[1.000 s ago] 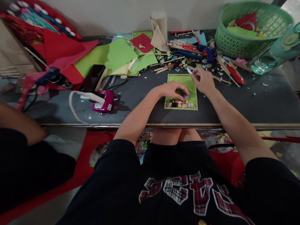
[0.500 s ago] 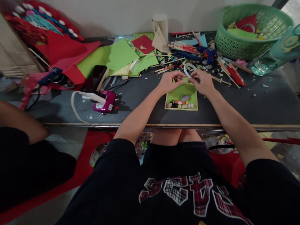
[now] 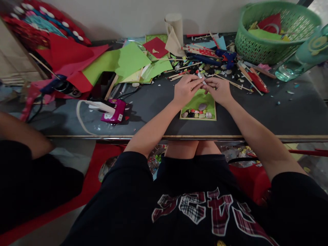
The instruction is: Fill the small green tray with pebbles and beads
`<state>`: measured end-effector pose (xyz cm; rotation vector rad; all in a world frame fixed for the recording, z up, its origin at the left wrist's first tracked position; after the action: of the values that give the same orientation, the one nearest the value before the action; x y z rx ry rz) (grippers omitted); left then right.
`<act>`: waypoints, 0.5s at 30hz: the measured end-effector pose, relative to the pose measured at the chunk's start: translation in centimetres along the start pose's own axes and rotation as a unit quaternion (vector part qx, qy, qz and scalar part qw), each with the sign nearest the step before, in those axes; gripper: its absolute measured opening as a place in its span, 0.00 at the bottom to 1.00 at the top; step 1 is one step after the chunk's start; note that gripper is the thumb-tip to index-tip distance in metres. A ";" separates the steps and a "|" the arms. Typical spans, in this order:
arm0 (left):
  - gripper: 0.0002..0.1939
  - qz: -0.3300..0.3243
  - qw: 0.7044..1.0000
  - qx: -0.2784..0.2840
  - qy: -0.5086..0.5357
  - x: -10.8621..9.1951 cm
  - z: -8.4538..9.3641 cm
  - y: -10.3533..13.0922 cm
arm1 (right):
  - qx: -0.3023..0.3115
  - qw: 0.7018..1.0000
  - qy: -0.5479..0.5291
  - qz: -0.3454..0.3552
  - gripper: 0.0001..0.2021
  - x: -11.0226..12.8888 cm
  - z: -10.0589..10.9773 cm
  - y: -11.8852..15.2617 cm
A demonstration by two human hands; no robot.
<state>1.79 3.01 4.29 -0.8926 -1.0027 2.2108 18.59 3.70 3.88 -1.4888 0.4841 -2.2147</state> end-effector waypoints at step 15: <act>0.28 0.018 1.000 0.021 -0.006 0.7 -0.3 -0.1 | -0.027 0.997 0.055 0.054 0.15 -0.1 0.9 -0.5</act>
<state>1.54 3.69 3.95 -0.8868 -0.9502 2.2615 19.42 4.15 4.38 -1.3383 0.6485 -2.2223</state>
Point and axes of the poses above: each hand's wrist, its own y-axis away from the middle knuckle, its own z-axis out of the back of the hand, x = y × z, the point moved 5 cm from there along -y, towards the middle knuckle, and after that the axes turned 8 degrees about -x, right-handed, at the moved point
